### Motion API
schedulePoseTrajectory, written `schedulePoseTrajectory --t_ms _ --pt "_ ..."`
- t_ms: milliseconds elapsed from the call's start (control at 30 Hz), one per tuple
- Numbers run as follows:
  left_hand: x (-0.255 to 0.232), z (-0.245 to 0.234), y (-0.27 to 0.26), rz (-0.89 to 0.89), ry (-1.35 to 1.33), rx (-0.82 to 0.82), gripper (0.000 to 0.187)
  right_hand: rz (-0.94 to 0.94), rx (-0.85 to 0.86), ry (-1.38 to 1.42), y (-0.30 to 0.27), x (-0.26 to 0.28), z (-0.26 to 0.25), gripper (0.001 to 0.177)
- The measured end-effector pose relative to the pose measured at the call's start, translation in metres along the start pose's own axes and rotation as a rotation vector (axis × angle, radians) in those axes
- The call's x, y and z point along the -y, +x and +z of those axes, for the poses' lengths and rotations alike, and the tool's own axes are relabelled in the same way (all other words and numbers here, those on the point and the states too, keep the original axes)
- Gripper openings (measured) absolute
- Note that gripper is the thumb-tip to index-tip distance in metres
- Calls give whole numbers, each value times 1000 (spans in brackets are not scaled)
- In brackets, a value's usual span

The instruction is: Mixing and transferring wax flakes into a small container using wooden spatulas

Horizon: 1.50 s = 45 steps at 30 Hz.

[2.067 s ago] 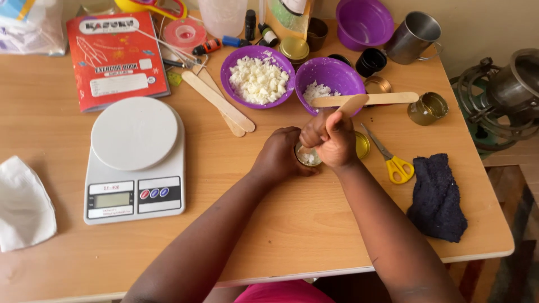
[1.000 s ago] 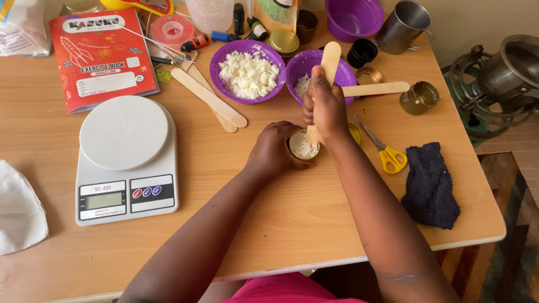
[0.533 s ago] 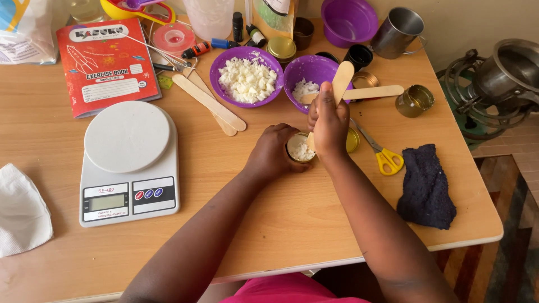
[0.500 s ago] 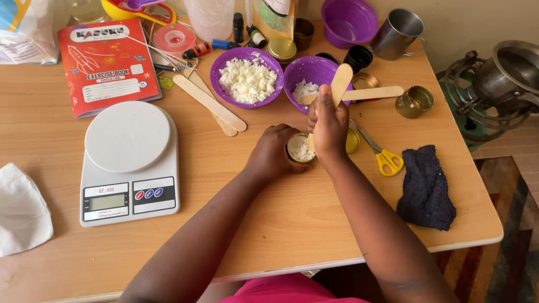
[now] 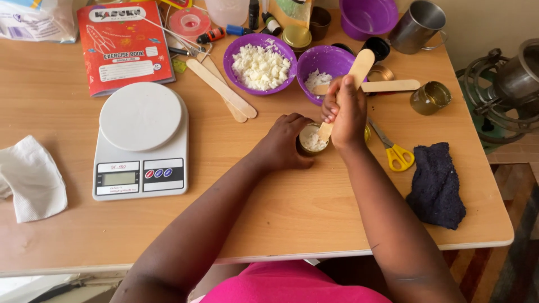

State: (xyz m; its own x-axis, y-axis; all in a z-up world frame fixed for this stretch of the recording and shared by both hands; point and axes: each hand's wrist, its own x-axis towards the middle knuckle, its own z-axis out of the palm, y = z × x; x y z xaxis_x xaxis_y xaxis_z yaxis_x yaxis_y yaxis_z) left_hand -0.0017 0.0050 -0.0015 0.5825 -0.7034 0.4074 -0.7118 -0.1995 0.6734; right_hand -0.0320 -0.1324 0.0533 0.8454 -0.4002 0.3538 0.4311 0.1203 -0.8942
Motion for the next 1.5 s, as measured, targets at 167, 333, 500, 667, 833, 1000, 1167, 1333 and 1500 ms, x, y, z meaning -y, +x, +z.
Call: schedulePoseTrajectory --t_ms 167,333,500,667,833,1000,1167,1333,1500 --pt "-5 1 0 -58 -31 -50 71 -1 88 -33 5 -1 -8 51" --pt "-11 -7 1 -143 -33 -105 77 -38 62 -68 12 -7 -17 48" --pt "-13 -9 0 -155 -90 -50 91 -12 -6 -56 16 -6 -22 41" --pt "-9 -7 2 -137 -79 -16 81 33 13 96 13 3 -22 42" --pt "-14 -10 2 -169 -126 -42 78 20 80 175 11 13 -19 54" --pt "-12 -1 3 -68 -88 -106 65 -6 301 122 12 0 -23 60" --pt "-11 2 3 -115 -107 -117 64 -6 349 106 18 -13 -14 58" --pt "-2 10 3 -169 -79 -112 64 64 168 53 18 -1 0 59" --pt "-7 4 3 -175 -84 -69 65 -12 -28 -44 5 -1 -3 54"
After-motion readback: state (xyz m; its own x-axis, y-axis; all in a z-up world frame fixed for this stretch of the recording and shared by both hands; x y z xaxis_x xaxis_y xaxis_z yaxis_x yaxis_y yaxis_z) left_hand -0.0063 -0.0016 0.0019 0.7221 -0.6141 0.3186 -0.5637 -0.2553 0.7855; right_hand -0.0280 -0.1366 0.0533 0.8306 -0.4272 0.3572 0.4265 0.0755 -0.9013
